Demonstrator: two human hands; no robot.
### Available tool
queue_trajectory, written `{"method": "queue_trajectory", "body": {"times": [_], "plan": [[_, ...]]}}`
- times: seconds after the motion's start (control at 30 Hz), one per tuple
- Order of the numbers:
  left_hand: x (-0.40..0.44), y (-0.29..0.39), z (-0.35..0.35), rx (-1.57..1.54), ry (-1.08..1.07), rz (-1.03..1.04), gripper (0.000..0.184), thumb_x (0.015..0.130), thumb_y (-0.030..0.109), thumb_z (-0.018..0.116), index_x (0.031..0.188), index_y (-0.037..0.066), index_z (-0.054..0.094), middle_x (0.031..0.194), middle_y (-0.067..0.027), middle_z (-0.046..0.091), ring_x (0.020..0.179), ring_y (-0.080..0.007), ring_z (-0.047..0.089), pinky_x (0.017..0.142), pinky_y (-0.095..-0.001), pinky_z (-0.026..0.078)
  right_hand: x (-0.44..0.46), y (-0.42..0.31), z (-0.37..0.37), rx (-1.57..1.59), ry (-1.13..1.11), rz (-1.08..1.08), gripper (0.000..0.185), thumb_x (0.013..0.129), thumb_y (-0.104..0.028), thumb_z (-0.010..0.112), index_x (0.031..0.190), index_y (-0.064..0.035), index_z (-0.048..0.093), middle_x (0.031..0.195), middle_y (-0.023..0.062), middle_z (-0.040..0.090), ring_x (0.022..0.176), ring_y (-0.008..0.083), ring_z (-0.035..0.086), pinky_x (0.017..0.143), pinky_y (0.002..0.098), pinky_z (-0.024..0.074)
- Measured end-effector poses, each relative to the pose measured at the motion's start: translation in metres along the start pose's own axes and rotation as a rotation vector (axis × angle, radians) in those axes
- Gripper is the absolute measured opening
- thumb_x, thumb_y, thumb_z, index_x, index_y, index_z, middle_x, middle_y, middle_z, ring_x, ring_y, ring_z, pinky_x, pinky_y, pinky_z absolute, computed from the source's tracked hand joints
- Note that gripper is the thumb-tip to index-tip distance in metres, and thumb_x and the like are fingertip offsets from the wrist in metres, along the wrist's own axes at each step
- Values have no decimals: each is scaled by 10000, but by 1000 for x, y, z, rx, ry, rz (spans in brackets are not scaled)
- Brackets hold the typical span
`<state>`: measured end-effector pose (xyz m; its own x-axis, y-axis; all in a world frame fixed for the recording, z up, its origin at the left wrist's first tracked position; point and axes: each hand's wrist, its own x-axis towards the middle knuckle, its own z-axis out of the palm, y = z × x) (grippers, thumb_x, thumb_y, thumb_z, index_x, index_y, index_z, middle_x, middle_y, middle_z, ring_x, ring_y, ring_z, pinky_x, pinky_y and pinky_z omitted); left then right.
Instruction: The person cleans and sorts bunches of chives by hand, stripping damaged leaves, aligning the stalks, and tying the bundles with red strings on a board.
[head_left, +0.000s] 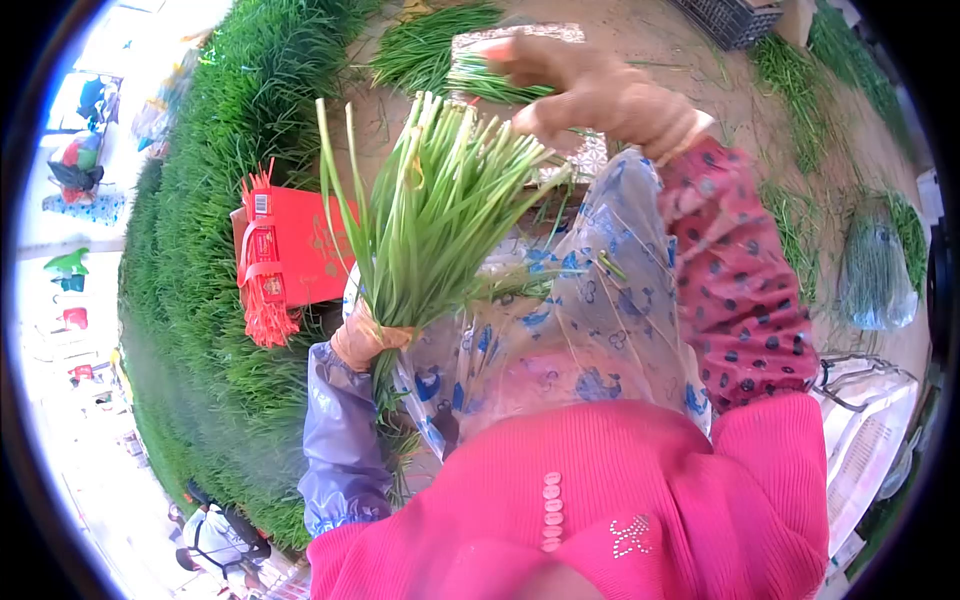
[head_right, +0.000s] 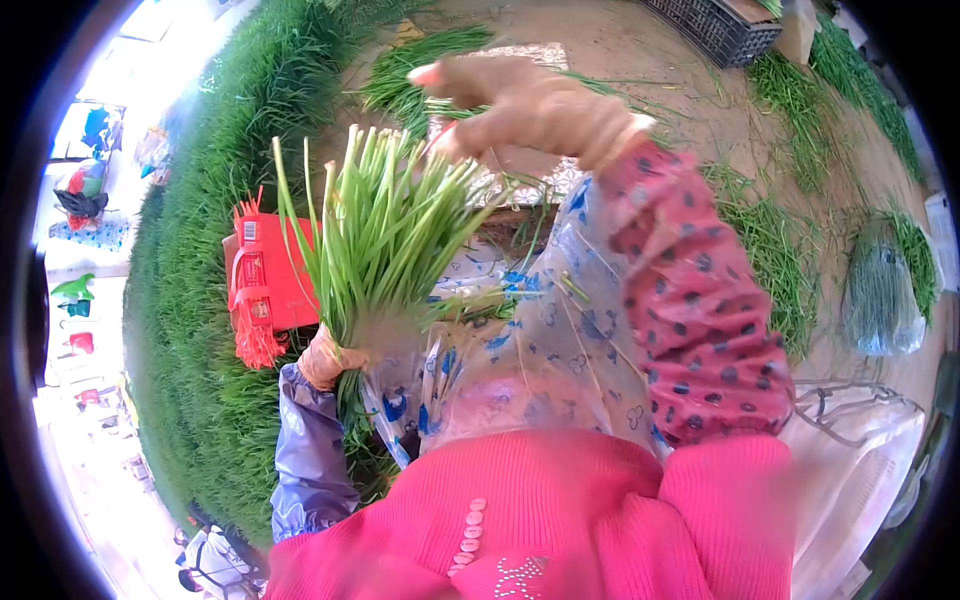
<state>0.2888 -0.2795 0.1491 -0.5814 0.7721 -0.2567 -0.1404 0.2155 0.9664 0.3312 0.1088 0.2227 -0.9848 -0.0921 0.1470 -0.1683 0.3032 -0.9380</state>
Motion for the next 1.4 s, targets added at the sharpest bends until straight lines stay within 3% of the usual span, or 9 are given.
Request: {"method": "queue_trajectory", "body": {"times": [0.23, 0.37, 0.7, 0.8, 0.97, 1.03, 1.2, 1.3, 1.4], "plan": [[-3, -7, 0, 222, -151, -60, 490, 663, -7, 728, 1134, 3, 595, 890, -69, 647, 702, -171, 603, 573, -298, 480, 33, 19, 34, 173, 282, 299, 292, 836, -142, 678, 1095, -14, 643, 793, 16, 614, 740, 102, 551, 655, 247, 449], [-9, 4, 6, -97, -72, -297, 377, 636, -59, 706, 989, 5, 592, 713, -55, 593, 543, -151, 541, 471, -295, 418, 15, -6, 17, 343, 405, 71, 216, 875, -190, 619, 1000, -23, 670, 716, 59, 650, 588, 90, 560, 509, 247, 450], [-4, 17, 21, -6, -73, -320, 278, 609, -41, 691, 875, -5, 617, 660, -41, 591, 520, -141, 515, 458, -288, 395, 24, -31, 76, 96, 0, 194, 238, 858, -299, 597, 859, -84, 701, 701, 54, 657, 600, 177, 601, 609, 340, 499], [-14, 0, 12, 46, -107, -356, 262, 598, -49, 688, 849, 7, 641, 663, -27, 595, 524, -130, 510, 460, -281, 391, 22, -18, 72, -379, 410, -174, 283, 859, -316, 517, 846, -84, 679, 688, 133, 623, 623, 327, 589, 649, 430, 493], [-24, -5, 7, -133, -97, -382, 356, 646, -116, 668, 975, -35, 559, 662, -58, 563, 511, -144, 521, 444, -288, 403, -2, -15, -5, -419, 584, -108, 260, 849, -295, 539, 787, -73, 659, 680, 135, 622, 607, 322, 589, 627, 434, 483], [-29, -11, -3, -103, -112, -390, 354, 667, -77, 693, 996, -26, 575, 658, -44, 570, 522, -139, 532, 457, -287, 422, -25, -6, -27, -222, 532, 225, 171, 866, -162, 566, 798, -9, 602, 608, 55, 520, 544, 83, 483, 498, 289, 379], [-39, -33, -20, -143, -202, -287, 371, 771, 86, 687, 1117, -15, 601, 653, -18, 593, 556, -127, 560, 496, -274, 440, -74, 73, -52, -1042, 112, 610, 243, 856, -285, 603, 939, -74, 690, 719, 77, 630, 694, 180, 582, 661, 364, 477], [-39, -32, -23, -129, -201, -292, 385, 791, 144, 702, 1130, -11, 604, 659, -15, 598, 565, -124, 563, 517, -271, 444, -65, 45, -20, -221, 313, 431, 311, 848, -318, 645, 1041, -77, 684, 825, 91, 669, 779, 170, 607, 707, 347, 481], [-31, -13, -18, 95, -217, -374, 372, 777, 133, 721, 1108, -3, 618, 659, -13, 599, 577, -118, 568, 531, -269, 449, -39, 19, 8, -178, 288, 217, 267, 871, -161, 626, 1088, -9, 657, 887, 27, 670, 751, 80, 558, 700, 248, 462]]}}
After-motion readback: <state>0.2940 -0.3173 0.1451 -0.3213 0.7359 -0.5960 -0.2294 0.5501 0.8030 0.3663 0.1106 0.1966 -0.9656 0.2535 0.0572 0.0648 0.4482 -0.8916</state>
